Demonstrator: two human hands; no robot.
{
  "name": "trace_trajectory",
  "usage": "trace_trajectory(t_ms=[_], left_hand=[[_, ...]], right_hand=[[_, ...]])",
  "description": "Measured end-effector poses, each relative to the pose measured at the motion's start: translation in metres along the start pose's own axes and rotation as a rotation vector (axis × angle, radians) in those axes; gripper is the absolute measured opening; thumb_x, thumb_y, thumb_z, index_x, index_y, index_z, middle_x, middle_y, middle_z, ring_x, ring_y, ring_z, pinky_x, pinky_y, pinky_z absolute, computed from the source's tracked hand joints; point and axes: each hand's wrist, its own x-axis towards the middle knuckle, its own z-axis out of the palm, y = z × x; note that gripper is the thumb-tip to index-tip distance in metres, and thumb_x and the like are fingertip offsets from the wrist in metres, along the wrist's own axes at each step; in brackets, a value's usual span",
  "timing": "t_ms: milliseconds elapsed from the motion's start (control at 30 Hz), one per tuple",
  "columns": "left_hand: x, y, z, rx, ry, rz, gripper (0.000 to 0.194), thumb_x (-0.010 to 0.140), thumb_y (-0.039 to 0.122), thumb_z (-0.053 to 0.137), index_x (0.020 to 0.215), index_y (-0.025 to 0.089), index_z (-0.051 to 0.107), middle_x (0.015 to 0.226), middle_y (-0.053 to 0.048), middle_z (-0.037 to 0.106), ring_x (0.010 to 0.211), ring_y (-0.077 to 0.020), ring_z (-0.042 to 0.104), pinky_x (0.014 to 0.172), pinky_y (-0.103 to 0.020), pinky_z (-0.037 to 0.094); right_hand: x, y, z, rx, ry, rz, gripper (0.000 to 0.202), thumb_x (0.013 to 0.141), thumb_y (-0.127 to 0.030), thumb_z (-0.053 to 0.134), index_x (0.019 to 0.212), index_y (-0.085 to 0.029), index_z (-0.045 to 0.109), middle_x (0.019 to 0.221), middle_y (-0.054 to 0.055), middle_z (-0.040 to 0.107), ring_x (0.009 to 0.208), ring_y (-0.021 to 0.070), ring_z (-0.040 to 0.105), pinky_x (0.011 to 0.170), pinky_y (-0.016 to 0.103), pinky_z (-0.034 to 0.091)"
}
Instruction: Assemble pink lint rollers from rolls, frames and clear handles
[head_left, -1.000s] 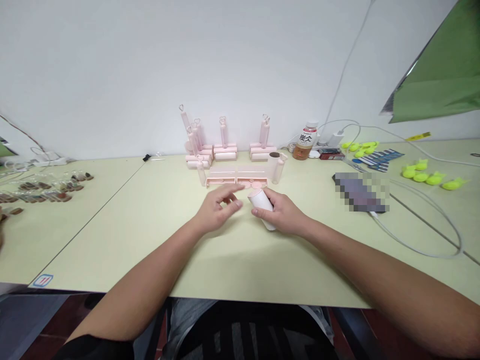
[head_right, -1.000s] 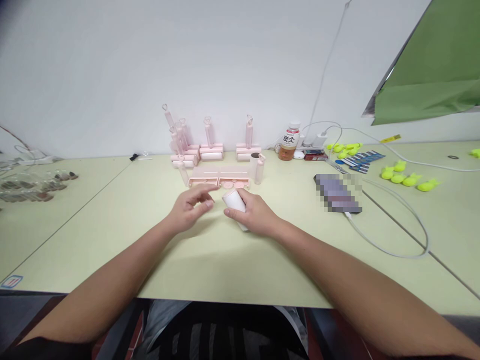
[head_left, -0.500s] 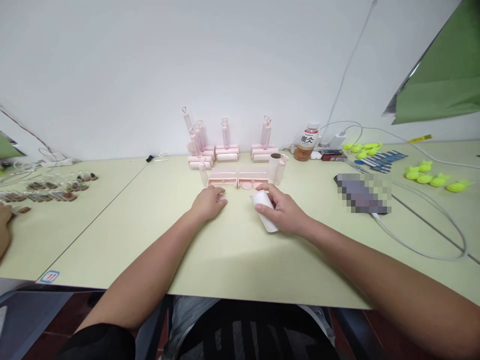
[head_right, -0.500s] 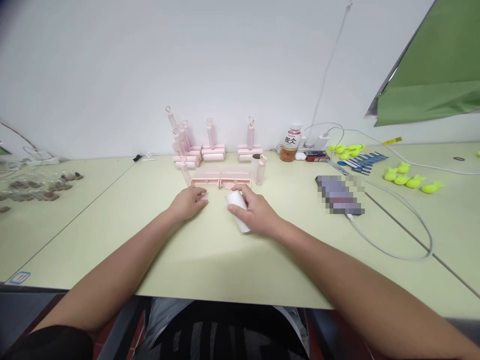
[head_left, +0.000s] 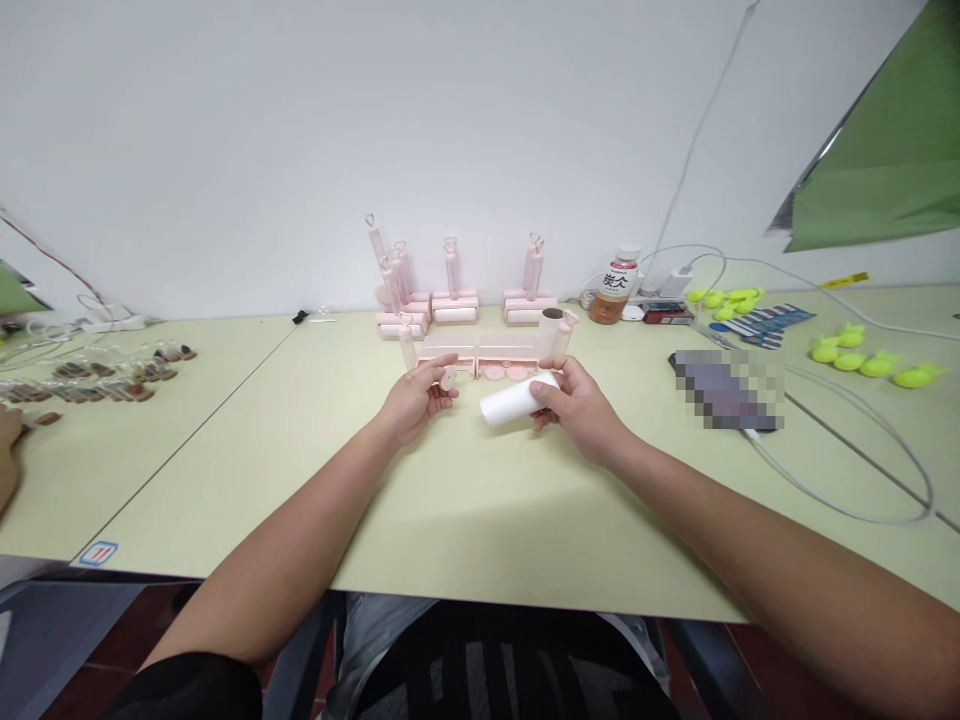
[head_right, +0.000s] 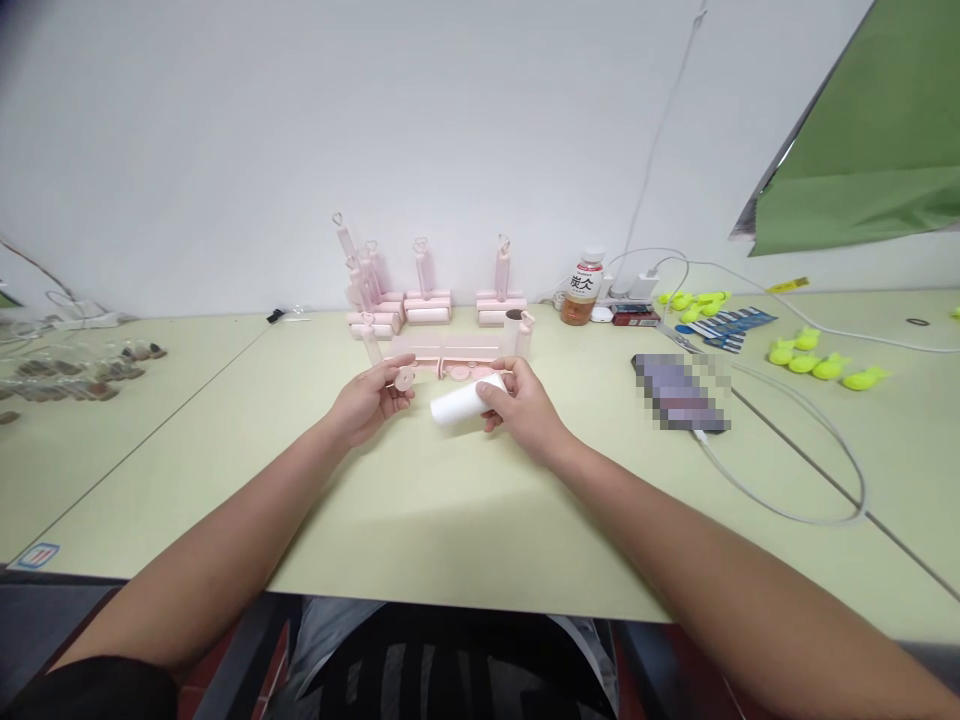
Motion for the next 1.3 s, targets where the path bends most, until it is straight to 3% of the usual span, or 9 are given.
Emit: trace_trajectory(t_ms=[167, 333, 433, 567, 667, 833, 1300], left_hand=[[-0.003, -0.002, 0.003, 0.004, -0.057, 0.016, 0.030, 0.069, 0.028, 0.080, 0.088, 0.017, 0.061, 0.074, 0.002, 0.059, 0.074, -0.0114, 0.066, 0.064, -0.022, 0.050], [-0.007, -0.004, 0.006, 0.030, -0.089, -0.015, 0.043, 0.063, 0.033, 0.085, 0.064, 0.015, 0.045, 0.080, 0.000, 0.061, 0.093, -0.0177, 0.069, 0.080, -0.029, 0.053], [-0.009, -0.007, 0.008, 0.064, -0.142, 0.055, 0.045, 0.062, 0.034, 0.086, 0.064, 0.015, 0.045, 0.084, -0.001, 0.064, 0.092, -0.0165, 0.067, 0.083, -0.032, 0.052], [-0.010, -0.014, 0.013, 0.193, -0.150, 0.235, 0.041, 0.059, 0.036, 0.087, 0.075, 0.015, 0.056, 0.083, -0.001, 0.066, 0.079, -0.0133, 0.063, 0.076, -0.030, 0.051], [-0.012, -0.017, 0.016, 0.239, -0.156, 0.279, 0.042, 0.060, 0.039, 0.087, 0.084, 0.015, 0.061, 0.086, -0.002, 0.067, 0.080, -0.0151, 0.064, 0.073, -0.029, 0.051], [-0.015, -0.017, 0.019, 0.297, -0.117, 0.364, 0.042, 0.062, 0.043, 0.085, 0.080, 0.016, 0.059, 0.085, -0.002, 0.066, 0.076, -0.0139, 0.062, 0.069, -0.027, 0.050], [-0.015, -0.018, 0.018, 0.388, -0.096, 0.405, 0.040, 0.063, 0.046, 0.083, 0.077, 0.017, 0.059, 0.087, -0.003, 0.066, 0.077, -0.0157, 0.062, 0.071, -0.031, 0.052]], right_hand=[[0.000, -0.005, 0.000, 0.159, 0.039, 0.139, 0.020, 0.080, -0.029, 0.063, 0.097, -0.022, 0.054, 0.088, 0.001, 0.060, 0.065, 0.0140, 0.063, 0.058, 0.032, 0.060], [0.000, -0.005, 0.002, 0.250, 0.025, 0.192, 0.008, 0.084, -0.022, 0.059, 0.092, -0.021, 0.056, 0.084, 0.002, 0.060, 0.063, 0.0136, 0.064, 0.057, 0.030, 0.061], [0.000, -0.003, 0.003, 0.279, 0.006, 0.216, 0.006, 0.086, -0.021, 0.058, 0.092, -0.021, 0.055, 0.081, 0.002, 0.061, 0.062, 0.0138, 0.065, 0.058, 0.031, 0.061], [-0.002, -0.003, 0.005, 0.301, -0.013, 0.235, 0.006, 0.088, -0.023, 0.057, 0.094, -0.021, 0.054, 0.078, 0.001, 0.061, 0.061, 0.0139, 0.066, 0.061, 0.032, 0.062], [-0.001, -0.003, 0.005, 0.312, -0.010, 0.229, 0.005, 0.090, -0.024, 0.055, 0.093, -0.021, 0.053, 0.079, 0.002, 0.061, 0.061, 0.0141, 0.066, 0.060, 0.032, 0.062], [-0.001, -0.002, 0.005, 0.322, -0.007, 0.195, 0.008, 0.090, -0.028, 0.057, 0.092, -0.021, 0.054, 0.085, 0.003, 0.061, 0.064, 0.0139, 0.065, 0.062, 0.032, 0.062], [-0.003, 0.000, 0.007, 0.311, -0.030, 0.200, 0.015, 0.087, -0.031, 0.065, 0.093, -0.022, 0.053, 0.087, 0.001, 0.062, 0.068, 0.0145, 0.068, 0.068, 0.034, 0.063]])
